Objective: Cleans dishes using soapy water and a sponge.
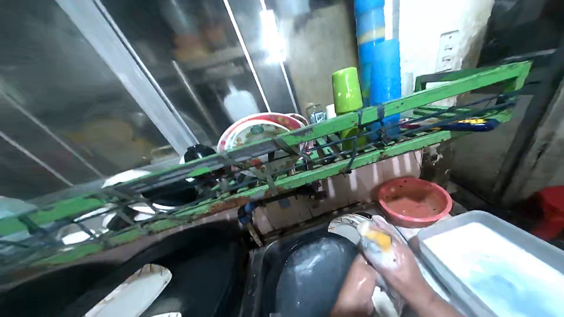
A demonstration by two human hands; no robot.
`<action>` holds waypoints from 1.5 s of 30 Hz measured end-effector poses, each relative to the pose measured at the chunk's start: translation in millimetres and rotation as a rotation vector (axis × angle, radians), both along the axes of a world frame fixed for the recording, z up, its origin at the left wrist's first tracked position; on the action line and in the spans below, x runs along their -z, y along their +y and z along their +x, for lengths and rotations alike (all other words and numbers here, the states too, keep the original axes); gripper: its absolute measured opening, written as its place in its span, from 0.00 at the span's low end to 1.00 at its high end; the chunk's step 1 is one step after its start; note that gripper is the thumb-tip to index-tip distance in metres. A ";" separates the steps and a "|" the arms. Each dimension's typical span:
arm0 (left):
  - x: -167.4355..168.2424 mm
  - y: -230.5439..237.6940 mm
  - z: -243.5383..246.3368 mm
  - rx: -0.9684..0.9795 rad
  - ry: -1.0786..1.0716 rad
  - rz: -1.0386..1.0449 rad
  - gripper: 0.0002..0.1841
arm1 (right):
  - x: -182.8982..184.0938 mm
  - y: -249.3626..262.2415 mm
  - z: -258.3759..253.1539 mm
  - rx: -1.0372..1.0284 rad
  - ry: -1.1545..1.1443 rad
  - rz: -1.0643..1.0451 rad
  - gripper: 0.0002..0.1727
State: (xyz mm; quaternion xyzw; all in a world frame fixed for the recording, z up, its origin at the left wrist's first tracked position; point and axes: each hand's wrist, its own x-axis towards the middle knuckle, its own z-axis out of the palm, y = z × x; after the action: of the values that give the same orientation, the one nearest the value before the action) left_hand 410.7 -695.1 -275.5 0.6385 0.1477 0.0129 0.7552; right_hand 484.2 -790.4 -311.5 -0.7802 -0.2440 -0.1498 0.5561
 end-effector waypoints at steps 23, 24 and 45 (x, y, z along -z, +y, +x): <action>28.7 51.7 -10.4 -0.181 -0.087 -0.236 0.32 | 23.7 32.6 29.1 0.111 0.313 0.020 0.30; 28.6 49.4 -11.5 -0.192 -0.089 -0.256 0.29 | 19.9 27.1 44.3 0.178 0.403 -0.024 0.28; 26.6 45.7 -9.1 -0.162 -0.118 -0.009 0.25 | -12.8 35.6 22.4 -0.011 0.245 -0.089 0.32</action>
State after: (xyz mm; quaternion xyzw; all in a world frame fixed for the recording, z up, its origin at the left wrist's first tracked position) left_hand 401.6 -649.3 -302.1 0.6189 0.1542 0.1110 0.7621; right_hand 506.6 -754.7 -298.7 -0.8150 -0.1852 -0.0394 0.5476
